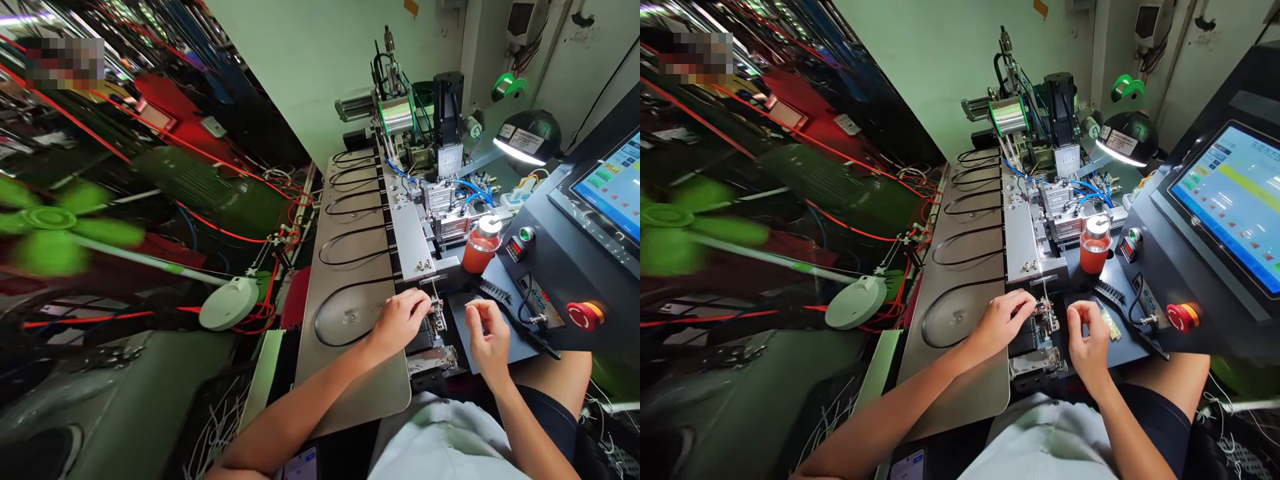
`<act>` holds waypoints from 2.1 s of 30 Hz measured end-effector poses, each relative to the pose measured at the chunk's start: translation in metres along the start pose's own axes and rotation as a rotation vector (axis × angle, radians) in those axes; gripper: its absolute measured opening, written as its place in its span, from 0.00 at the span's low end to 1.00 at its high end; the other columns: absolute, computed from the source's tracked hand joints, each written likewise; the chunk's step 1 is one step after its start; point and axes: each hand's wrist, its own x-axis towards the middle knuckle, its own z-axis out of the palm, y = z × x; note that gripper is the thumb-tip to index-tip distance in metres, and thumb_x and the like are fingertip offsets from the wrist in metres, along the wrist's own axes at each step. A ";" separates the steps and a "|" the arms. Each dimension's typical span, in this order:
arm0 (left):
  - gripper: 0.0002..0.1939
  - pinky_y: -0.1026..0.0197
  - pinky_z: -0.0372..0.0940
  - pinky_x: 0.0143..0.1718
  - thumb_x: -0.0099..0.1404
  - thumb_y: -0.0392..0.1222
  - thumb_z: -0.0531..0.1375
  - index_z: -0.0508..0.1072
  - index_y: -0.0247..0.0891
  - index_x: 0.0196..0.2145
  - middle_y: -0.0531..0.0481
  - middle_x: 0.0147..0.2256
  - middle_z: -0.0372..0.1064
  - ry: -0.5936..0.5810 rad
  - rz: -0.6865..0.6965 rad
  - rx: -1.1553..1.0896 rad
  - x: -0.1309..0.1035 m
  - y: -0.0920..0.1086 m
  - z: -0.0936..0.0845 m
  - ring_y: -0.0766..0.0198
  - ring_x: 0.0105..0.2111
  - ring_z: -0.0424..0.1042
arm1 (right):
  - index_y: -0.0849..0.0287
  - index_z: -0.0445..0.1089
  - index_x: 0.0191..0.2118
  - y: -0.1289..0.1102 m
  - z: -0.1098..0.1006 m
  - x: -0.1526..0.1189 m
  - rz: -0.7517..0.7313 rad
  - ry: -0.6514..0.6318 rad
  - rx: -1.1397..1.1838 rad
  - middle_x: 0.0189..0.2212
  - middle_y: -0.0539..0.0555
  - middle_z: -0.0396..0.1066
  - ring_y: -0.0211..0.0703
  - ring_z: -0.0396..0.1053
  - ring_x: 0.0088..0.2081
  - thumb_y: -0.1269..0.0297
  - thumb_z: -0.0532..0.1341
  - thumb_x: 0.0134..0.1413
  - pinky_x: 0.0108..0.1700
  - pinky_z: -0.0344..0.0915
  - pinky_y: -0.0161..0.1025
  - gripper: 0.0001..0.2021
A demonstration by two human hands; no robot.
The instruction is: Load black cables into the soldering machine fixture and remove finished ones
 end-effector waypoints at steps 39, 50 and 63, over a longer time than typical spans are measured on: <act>0.12 0.68 0.62 0.33 0.69 0.36 0.50 0.71 0.41 0.44 0.52 0.36 0.70 0.129 0.289 0.436 -0.011 -0.014 0.016 0.69 0.32 0.70 | 0.56 0.52 0.26 0.026 0.036 0.021 0.028 -0.370 0.187 0.22 0.44 0.50 0.33 0.49 0.24 0.62 0.48 0.64 0.27 0.50 0.33 0.14; 0.13 0.62 0.62 0.28 0.69 0.32 0.48 0.70 0.34 0.45 0.48 0.35 0.72 0.029 0.541 0.717 -0.007 -0.013 0.010 0.64 0.31 0.68 | 0.56 0.50 0.25 0.027 0.038 0.019 0.083 -0.346 0.262 0.21 0.44 0.47 0.33 0.47 0.24 0.59 0.49 0.63 0.25 0.49 0.32 0.15; 0.12 0.65 0.61 0.30 0.68 0.34 0.50 0.70 0.41 0.44 0.52 0.35 0.70 -0.028 0.401 0.640 -0.009 -0.011 0.000 0.65 0.33 0.68 | 0.56 0.51 0.25 0.027 0.029 0.018 0.024 -0.294 0.087 0.21 0.44 0.50 0.34 0.50 0.23 0.60 0.48 0.64 0.25 0.51 0.33 0.15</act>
